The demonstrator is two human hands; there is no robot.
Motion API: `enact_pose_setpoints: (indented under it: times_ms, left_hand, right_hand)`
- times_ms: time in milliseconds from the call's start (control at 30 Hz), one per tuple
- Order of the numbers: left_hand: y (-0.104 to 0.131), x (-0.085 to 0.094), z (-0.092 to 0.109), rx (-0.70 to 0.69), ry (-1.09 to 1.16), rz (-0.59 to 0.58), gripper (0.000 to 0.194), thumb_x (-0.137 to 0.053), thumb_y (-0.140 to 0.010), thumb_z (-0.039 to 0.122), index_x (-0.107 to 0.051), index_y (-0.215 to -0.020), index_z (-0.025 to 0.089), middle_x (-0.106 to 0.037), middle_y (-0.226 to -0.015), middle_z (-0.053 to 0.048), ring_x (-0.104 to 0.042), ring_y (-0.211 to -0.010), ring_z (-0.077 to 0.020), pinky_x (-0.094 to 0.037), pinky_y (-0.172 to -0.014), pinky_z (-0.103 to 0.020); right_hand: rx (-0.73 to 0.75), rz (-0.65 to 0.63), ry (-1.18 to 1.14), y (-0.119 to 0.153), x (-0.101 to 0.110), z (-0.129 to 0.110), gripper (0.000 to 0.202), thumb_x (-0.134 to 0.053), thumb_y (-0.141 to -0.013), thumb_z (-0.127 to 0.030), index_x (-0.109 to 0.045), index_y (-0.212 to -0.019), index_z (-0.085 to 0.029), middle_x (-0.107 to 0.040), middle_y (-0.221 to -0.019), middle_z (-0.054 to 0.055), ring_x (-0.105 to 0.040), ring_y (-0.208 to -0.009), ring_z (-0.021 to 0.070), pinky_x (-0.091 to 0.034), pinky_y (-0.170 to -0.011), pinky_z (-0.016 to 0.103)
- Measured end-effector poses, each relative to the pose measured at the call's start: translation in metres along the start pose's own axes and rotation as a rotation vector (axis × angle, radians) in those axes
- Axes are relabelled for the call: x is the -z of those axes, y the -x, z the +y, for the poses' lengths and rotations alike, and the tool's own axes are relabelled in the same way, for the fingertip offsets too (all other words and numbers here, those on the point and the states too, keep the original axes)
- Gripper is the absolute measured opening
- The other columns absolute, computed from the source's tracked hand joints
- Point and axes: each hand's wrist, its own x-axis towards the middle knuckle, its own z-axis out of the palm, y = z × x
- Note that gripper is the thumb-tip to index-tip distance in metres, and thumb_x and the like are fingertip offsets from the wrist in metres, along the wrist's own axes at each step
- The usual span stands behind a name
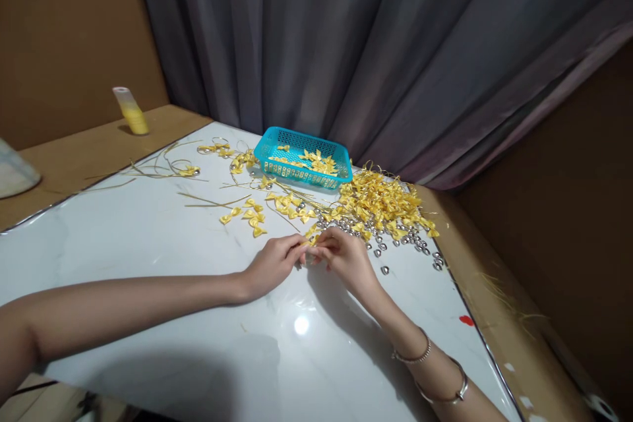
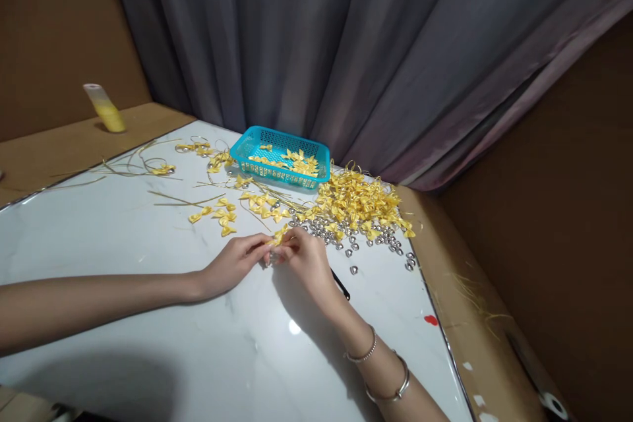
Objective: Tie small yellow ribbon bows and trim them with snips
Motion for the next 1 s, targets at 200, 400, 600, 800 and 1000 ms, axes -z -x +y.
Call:
enact_pose_setpoints:
  times_ms: [200, 400, 600, 800, 1000]
  left_hand:
    - [-0.001, 0.000, -0.001, -0.008, 0.063, 0.012, 0.023, -0.041, -0.089, 0.029, -0.056, -0.075, 0.017, -0.059, -0.070, 0.001, -0.055, -0.067, -0.0123, -0.040, -0.065, -0.021]
    - [-0.001, 0.000, 0.000, 0.001, 0.091, -0.005, 0.022, -0.044, -0.088, 0.031, -0.060, -0.082, 0.017, -0.059, -0.070, 0.000, -0.055, -0.067, -0.0121, -0.041, -0.064, -0.021]
    - [-0.001, 0.000, 0.001, -0.008, 0.109, -0.028, 0.023, -0.044, -0.088, 0.030, -0.061, -0.083, 0.016, -0.058, -0.069, 0.000, -0.053, -0.066, -0.0120, -0.041, -0.062, -0.021]
    - [0.001, 0.001, 0.003, -0.038, 0.104, -0.035, 0.023, -0.044, -0.088, 0.030, -0.060, -0.081, 0.016, -0.057, -0.066, 0.001, -0.049, -0.062, -0.0106, -0.037, -0.058, -0.021]
    - [0.002, 0.002, 0.004, -0.064, 0.109, -0.077, 0.024, -0.043, -0.088, 0.032, -0.060, -0.081, 0.016, -0.058, -0.068, 0.001, -0.048, -0.060, -0.0104, -0.037, -0.057, -0.022]
  right_hand:
    - [-0.137, -0.046, -0.151, -0.005, 0.008, -0.007, 0.045, -0.075, -0.057, -0.036, -0.040, -0.080, -0.021, -0.061, -0.060, -0.003, -0.059, -0.053, 0.0162, -0.037, -0.031, 0.019]
    - [-0.115, -0.065, -0.188, -0.009, 0.008, -0.004, 0.050, -0.079, -0.051, -0.036, -0.041, -0.079, -0.021, -0.052, -0.063, -0.005, -0.053, -0.056, 0.0139, -0.041, -0.033, 0.020]
    - [-0.074, -0.111, -0.105, -0.009, 0.008, 0.000, 0.041, -0.076, -0.056, -0.040, -0.045, -0.074, -0.019, -0.050, -0.062, -0.003, -0.050, -0.058, 0.0137, -0.042, -0.036, 0.021]
    - [-0.085, -0.248, -0.071, -0.015, 0.022, -0.001, 0.043, -0.075, -0.057, -0.050, -0.050, -0.069, -0.017, -0.050, -0.059, -0.003, -0.046, -0.049, 0.0100, -0.039, -0.038, 0.021]
    - [-0.230, -0.406, -0.140, -0.013, 0.037, -0.013, 0.051, -0.047, -0.078, -0.065, -0.051, -0.064, -0.015, -0.047, -0.053, -0.004, -0.041, -0.041, 0.0059, -0.033, -0.036, 0.017]
